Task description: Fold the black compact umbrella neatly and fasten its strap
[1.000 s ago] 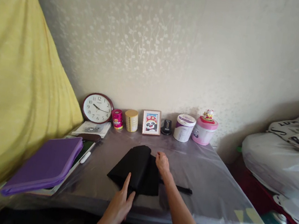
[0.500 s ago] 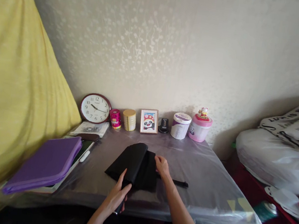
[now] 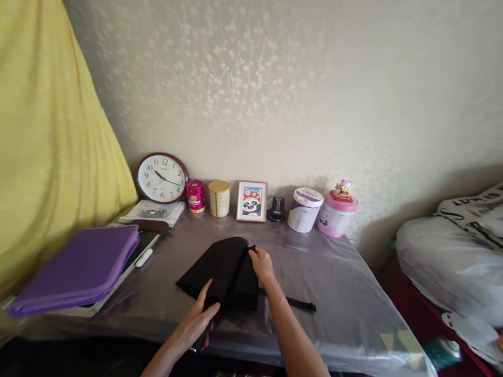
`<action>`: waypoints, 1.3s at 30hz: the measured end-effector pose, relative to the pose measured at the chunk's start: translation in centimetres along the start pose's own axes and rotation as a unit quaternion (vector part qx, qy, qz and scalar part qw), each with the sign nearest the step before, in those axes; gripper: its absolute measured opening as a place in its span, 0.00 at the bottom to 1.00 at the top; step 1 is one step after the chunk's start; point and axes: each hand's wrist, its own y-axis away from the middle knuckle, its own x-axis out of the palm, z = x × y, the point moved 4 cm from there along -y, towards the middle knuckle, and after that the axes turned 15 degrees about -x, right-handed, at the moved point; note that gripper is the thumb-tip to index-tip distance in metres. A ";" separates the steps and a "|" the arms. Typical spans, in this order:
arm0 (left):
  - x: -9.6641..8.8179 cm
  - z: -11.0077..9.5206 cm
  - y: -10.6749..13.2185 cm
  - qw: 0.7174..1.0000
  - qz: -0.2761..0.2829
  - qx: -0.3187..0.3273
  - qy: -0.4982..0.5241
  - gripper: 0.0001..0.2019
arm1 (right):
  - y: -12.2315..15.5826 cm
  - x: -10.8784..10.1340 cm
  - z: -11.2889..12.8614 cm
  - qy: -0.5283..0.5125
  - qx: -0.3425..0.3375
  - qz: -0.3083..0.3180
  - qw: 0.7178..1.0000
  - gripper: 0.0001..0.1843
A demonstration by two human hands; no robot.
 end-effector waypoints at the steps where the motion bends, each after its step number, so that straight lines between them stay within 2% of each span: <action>1: 0.0 0.1 -0.2 1.000 -0.006 0.004 -0.005 0.34 | -0.2 0.2 0.4 -0.006 0.001 0.007 1.000 0.13; 8: 0.2 1.0 -1.4 0.998 -0.046 0.031 -0.034 0.32 | -1.0 2.5 2.3 -0.016 0.015 0.051 0.998 0.16; 13: 0.5 0.3 -0.9 0.993 -0.072 0.038 -0.084 0.33 | -0.8 3.3 3.3 0.058 -0.001 0.044 0.997 0.14; 20: 0.8 0.3 -0.9 0.989 -0.084 0.042 -0.110 0.32 | 0.8 3.7 5.2 0.138 -0.042 0.041 0.989 0.17; 27: 0.7 0.6 -1.3 0.989 -0.090 0.023 -0.119 0.32 | 2.4 4.6 6.6 0.216 -0.144 0.030 0.965 0.16; 32: 0.8 0.4 -1.0 0.986 -0.104 0.032 -0.126 0.32 | 3.6 4.8 7.5 0.210 -0.250 0.005 0.945 0.15; 35: 1.0 0.3 -0.7 0.984 -0.130 0.040 -0.119 0.35 | 4.2 4.7 7.6 0.202 -0.289 0.000 0.936 0.15; 39: 1.1 -0.1 -0.1 0.970 -0.174 0.080 -0.149 0.36 | 4.4 4.7 7.1 0.186 -0.305 0.004 0.934 0.14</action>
